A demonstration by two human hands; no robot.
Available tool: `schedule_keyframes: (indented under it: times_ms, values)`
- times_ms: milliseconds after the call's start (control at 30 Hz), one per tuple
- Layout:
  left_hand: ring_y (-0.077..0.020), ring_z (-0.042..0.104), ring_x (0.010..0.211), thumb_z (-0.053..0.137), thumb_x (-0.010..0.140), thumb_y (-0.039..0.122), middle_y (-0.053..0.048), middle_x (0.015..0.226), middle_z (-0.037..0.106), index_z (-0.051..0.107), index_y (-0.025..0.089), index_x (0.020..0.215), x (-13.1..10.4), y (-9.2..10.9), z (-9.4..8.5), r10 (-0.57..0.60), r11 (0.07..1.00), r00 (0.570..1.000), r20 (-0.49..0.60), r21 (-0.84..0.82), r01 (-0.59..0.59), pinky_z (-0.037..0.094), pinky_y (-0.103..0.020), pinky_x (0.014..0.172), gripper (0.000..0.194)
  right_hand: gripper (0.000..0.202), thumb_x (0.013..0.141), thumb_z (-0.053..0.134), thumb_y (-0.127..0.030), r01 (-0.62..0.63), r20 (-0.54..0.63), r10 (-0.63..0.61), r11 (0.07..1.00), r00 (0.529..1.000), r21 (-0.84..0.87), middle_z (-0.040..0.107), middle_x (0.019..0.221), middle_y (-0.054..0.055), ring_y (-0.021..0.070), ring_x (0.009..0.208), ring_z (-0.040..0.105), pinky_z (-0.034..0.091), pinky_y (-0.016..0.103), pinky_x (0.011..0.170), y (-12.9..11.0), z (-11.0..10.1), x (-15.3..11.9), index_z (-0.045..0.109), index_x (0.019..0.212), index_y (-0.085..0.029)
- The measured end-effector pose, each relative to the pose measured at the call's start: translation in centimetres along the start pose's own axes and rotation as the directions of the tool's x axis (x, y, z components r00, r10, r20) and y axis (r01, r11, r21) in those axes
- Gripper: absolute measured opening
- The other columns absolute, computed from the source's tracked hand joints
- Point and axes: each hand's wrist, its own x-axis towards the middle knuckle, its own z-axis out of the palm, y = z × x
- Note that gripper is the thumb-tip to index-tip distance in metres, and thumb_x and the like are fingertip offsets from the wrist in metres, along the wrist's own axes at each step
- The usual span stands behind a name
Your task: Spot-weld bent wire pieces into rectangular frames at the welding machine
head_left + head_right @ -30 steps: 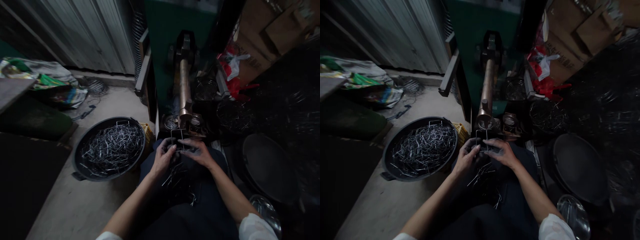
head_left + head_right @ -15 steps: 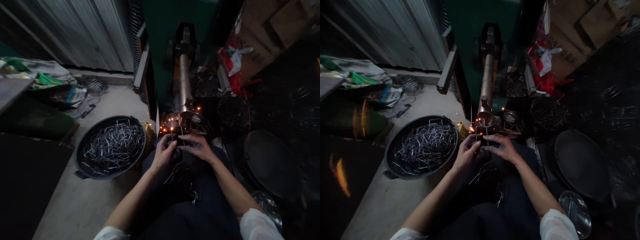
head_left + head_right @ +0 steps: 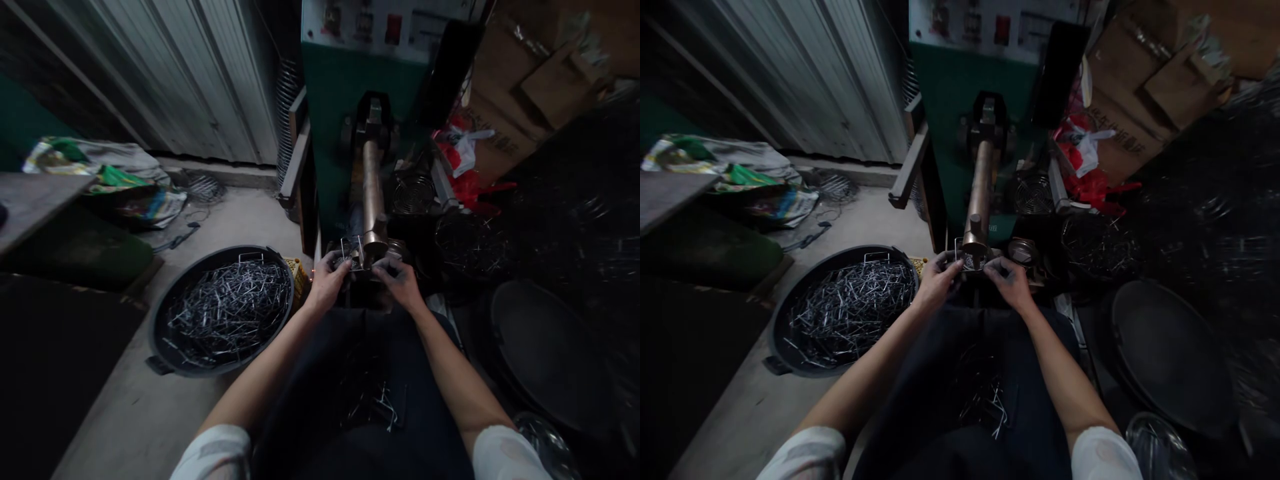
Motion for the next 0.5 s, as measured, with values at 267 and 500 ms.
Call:
schedule_keyframes:
  times_ms: [267,500]
  values:
    - [-0.0071,0.048,0.043,0.076,0.076,0.045,0.003,0.062,0.06,0.064,0.016,0.107,1.1,-1.0,-0.2,0.005,0.999,1.0,0.027,-0.033,-0.004,0.031,-0.017,0.04,0.044,0.026,0.089,0.067,-0.043,0.004,-0.012,-0.004,1.0,1.0,-0.011,0.066,0.076,0.002,0.0172,0.072,0.059,0.047,0.027,0.069,0.0,0.4,0.3,0.07,0.084,-0.018]
    - [-0.0083,0.053,0.053,0.08,0.069,0.042,0.001,0.072,0.063,0.066,0.015,0.105,-1.1,-0.4,-3.2,0.023,1.0,0.988,-0.15,-0.006,-0.024,0.04,-0.019,0.047,0.047,0.024,0.092,0.064,-0.043,-0.049,-0.031,0.043,0.964,0.999,-0.26,0.072,0.093,0.005,0.0226,0.088,0.067,0.052,0.034,0.084,1.4,-5.8,-8.7,0.071,0.095,-0.02]
